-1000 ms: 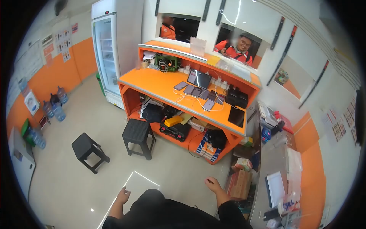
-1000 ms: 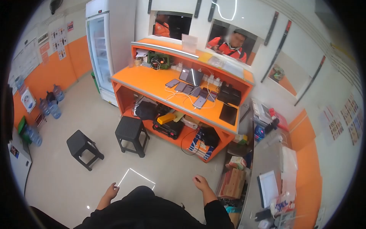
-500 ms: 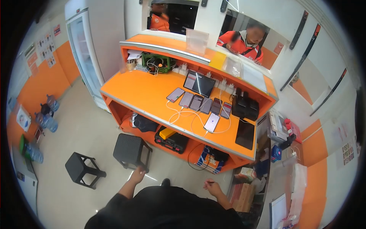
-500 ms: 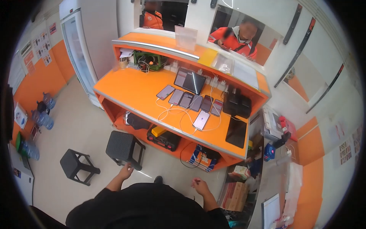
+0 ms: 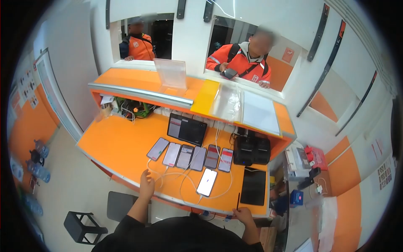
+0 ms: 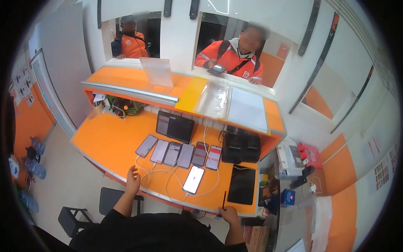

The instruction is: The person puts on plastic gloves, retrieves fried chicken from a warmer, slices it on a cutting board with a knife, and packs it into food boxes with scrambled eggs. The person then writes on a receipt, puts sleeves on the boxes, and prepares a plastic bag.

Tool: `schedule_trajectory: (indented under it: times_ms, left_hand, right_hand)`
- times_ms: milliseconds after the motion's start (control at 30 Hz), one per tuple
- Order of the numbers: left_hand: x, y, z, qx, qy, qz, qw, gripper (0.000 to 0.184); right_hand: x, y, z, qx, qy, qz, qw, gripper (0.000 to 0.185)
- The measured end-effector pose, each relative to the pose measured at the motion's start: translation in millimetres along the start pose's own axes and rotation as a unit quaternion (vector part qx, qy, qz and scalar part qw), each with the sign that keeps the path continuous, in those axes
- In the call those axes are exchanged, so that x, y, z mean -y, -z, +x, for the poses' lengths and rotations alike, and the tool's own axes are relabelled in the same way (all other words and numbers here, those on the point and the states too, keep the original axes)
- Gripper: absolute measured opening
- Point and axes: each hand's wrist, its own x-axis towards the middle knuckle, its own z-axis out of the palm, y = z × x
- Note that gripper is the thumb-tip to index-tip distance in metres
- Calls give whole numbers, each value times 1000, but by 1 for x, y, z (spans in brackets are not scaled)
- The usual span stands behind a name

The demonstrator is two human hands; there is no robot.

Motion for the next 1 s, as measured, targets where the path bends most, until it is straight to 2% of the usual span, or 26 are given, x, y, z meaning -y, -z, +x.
schedule_trajectory:
  times_ms: [67,100,167,200,233,267,333,367,400,500,567,633,667,700,733,800,900,1000]
  left_hand:
    - [2,-10,13,-3,-4,2,1000,55]
    - [-2,-12,22,-3,-6,8,1000,55]
    - [-5,-16,44,-2,10,8,1000,54]
    - [-2,-17,56,-19,-20,21,999,53]
    - [-6,-12,67,-38,-48,36,997,53]
    - [-10,-15,79,-50,-27,-17,998,51]
    - [2,-18,112,-39,-41,23,998,50]
    - [-1,-21,128,-44,-61,36,997,49]
    - [6,-27,150,-32,-62,20,997,50]
    - [-15,-36,206,11,-51,109,993,51]
    - [-1,-55,241,46,-122,161,978,54]
    - [10,-76,271,74,-140,173,972,57]
    - [14,-86,281,91,-162,183,965,60]
    - [14,-95,291,101,-159,181,965,60]
    - [14,-103,299,121,-140,179,966,60]
    - [17,-116,315,143,-122,174,967,61]
    - [30,-130,341,190,-72,137,969,51]
    - [35,-136,351,245,-41,145,958,43]
  right_hand:
    - [28,21,31,41,-55,-5,998,45]
    - [31,24,50,43,-54,-6,998,45]
    - [34,24,82,18,-33,-104,994,44]
    - [36,26,90,27,-36,-108,993,44]
    - [39,28,96,-13,-35,-110,993,44]
    - [41,25,100,-49,-34,-110,992,43]
    - [30,18,113,-16,-84,-112,990,44]
    - [40,19,106,1,-103,-47,994,41]
    - [55,25,99,16,-127,15,992,39]
    - [37,6,87,26,-103,-19,994,34]
    - [10,-23,75,26,-132,-23,991,31]
    - [5,-38,66,24,-163,-25,986,29]
    - [8,-41,60,-19,-115,-33,993,25]
    - [10,-43,55,-63,-64,-42,995,22]
    - [12,-43,52,-61,-73,-44,994,22]
    - [16,-39,51,-79,-71,49,993,16]
    - [16,-41,53,-70,-124,82,986,16]
    - [18,-41,50,-84,-117,73,987,19]
